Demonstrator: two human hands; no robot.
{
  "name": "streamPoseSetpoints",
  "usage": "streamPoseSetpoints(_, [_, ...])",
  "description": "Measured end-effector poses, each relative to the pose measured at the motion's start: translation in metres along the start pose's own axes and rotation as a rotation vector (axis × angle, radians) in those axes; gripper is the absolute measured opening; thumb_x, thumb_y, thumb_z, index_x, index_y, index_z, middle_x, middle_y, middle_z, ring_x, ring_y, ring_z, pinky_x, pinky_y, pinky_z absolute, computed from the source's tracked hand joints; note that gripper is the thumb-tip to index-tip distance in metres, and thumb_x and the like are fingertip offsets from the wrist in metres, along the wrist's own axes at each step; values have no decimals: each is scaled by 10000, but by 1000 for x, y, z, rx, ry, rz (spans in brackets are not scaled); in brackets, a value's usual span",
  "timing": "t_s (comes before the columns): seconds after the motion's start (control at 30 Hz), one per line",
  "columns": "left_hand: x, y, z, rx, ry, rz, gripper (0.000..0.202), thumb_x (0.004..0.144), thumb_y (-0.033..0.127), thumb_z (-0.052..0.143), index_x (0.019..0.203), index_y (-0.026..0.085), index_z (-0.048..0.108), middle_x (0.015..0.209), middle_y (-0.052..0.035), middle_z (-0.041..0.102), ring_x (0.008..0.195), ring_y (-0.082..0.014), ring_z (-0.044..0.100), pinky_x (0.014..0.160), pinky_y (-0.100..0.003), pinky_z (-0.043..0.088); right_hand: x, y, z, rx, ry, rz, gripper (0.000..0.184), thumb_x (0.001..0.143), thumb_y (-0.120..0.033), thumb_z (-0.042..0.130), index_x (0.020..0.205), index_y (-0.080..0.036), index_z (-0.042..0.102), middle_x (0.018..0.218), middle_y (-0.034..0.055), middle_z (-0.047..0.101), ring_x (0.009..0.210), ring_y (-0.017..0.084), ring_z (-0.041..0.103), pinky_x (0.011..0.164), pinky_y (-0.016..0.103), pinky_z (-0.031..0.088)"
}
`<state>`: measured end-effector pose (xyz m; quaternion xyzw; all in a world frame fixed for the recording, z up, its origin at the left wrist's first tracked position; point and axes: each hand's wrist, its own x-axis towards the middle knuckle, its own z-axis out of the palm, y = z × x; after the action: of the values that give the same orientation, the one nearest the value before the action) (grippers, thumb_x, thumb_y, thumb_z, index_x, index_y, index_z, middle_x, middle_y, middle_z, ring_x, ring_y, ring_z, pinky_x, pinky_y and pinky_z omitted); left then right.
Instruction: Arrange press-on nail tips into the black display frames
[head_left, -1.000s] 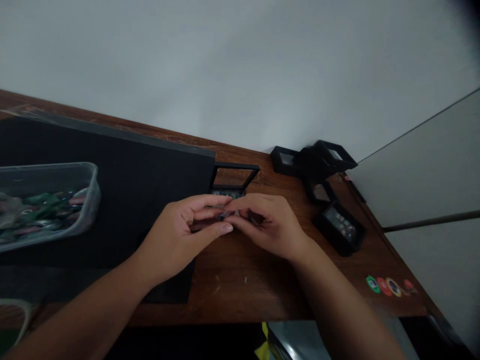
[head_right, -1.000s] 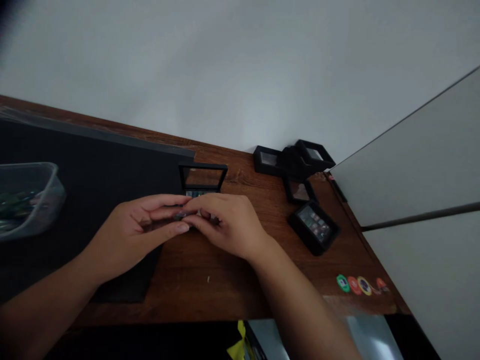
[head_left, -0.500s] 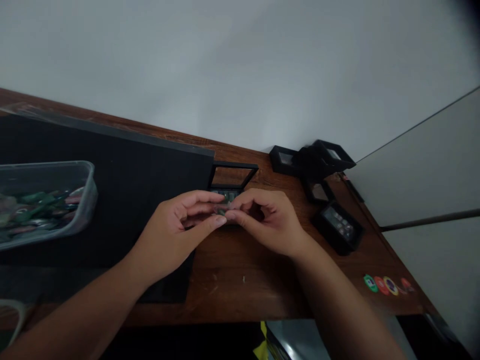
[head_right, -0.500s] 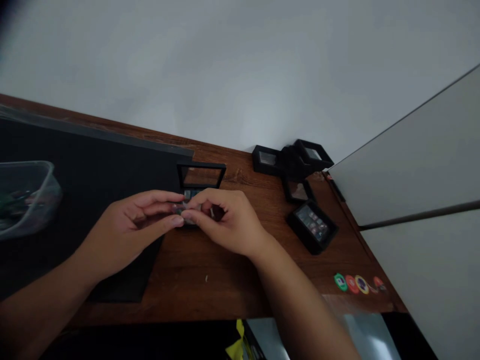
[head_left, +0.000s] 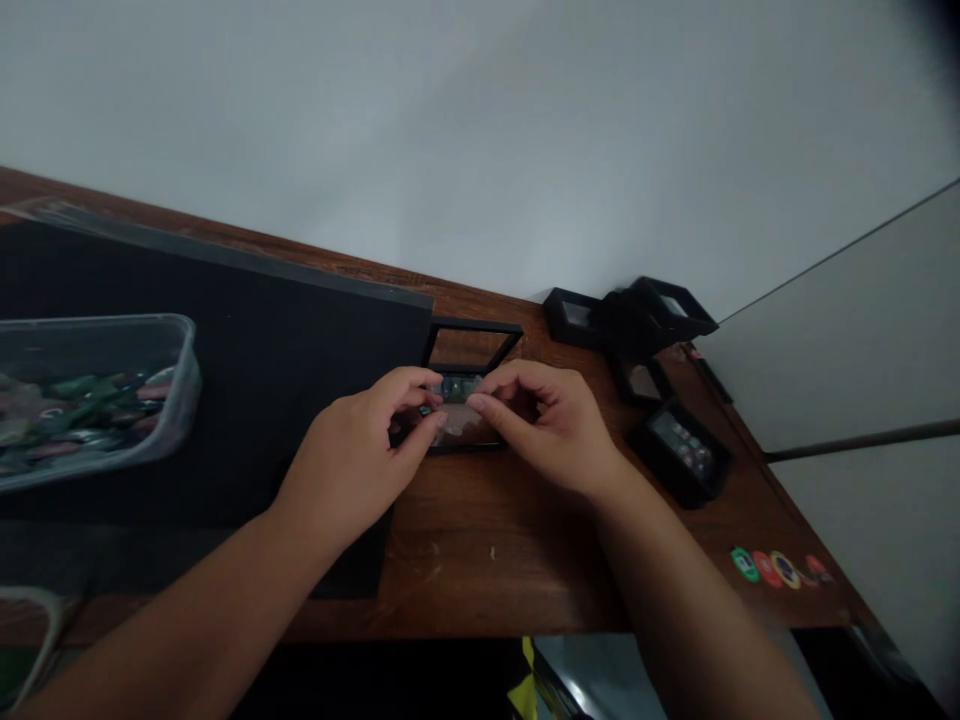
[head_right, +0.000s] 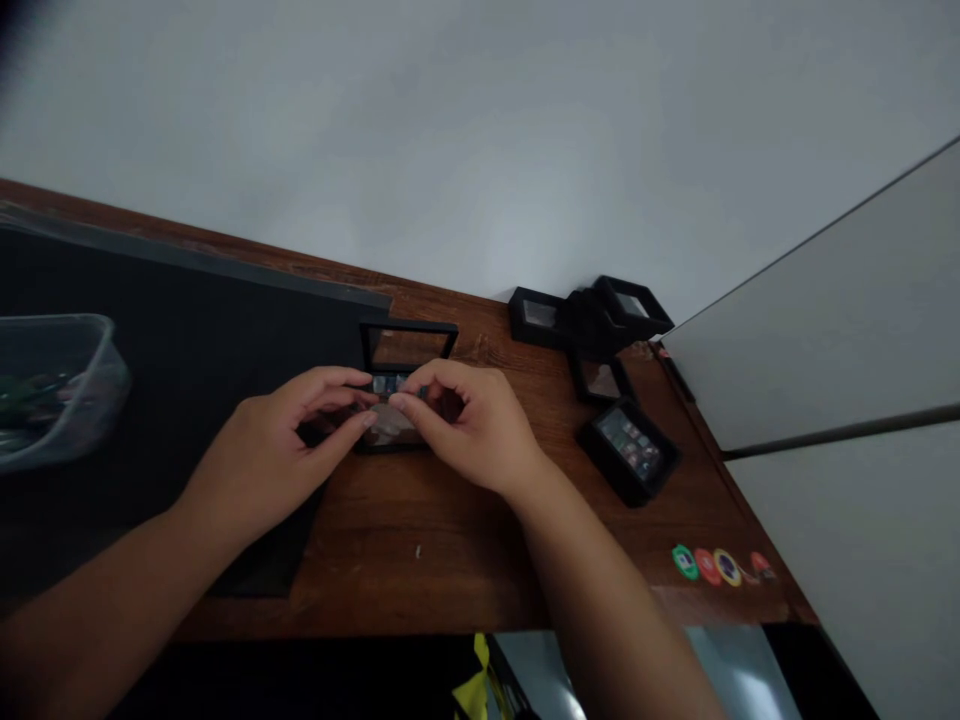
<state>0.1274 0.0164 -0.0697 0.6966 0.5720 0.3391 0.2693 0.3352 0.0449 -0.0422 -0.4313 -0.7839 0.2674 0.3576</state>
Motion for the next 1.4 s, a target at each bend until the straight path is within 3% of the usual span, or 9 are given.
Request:
streamPoseSetpoints(0.27, [-1, 2, -1, 100, -10, 2, 239, 911, 326, 619, 1149, 307, 630, 1011, 28, 777, 866, -204, 733, 752, -328, 548, 1, 0, -4, -73, 6, 95, 169, 896, -330, 681, 847, -170, 706, 634, -27, 600, 529, 79, 484, 500, 214, 367])
streamPoseSetpoints(0.53, [0, 4, -2, 209, -16, 19, 201, 930, 333, 581, 1119, 291, 635, 1031, 4, 775, 889, -235, 737, 740, -345, 548, -1, -4, -6, -170, -50, 92, 122, 893, -293, 673, 847, -193, 724, 636, -37, 626, 539, 79, 503, 526, 216, 365])
streamPoseSetpoints(0.77, [-2, 4, -1, 173, -16, -28, 365, 953, 374, 554, 1313, 312, 541, 1085, 0, 787, 861, -262, 750, 699, -365, 545, -3, -7, -8, -236, -64, 83, 122, 902, -306, 663, 900, -207, 734, 661, -25, 635, 567, 97, 514, 568, 246, 356])
streamPoseSetpoints(1.07, [-2, 2, -1, 125, 49, 33, 258, 954, 358, 566, 1200, 285, 588, 1117, -4, 750, 999, -238, 708, 850, -373, 542, -2, -8, -9, -260, -86, 85, 102, 893, -282, 653, 889, -207, 722, 665, -22, 634, 582, 105, 527, 577, 253, 346])
streamPoseSetpoints(1.4, [-1, 1, -3, 137, 63, 44, 245, 965, 369, 539, 1178, 269, 608, 1093, -26, 728, 982, -240, 680, 843, -378, 526, -1, -12, -12, -241, -169, 171, 74, 866, -241, 633, 803, -201, 638, 662, -29, 618, 582, 108, 518, 567, 256, 316])
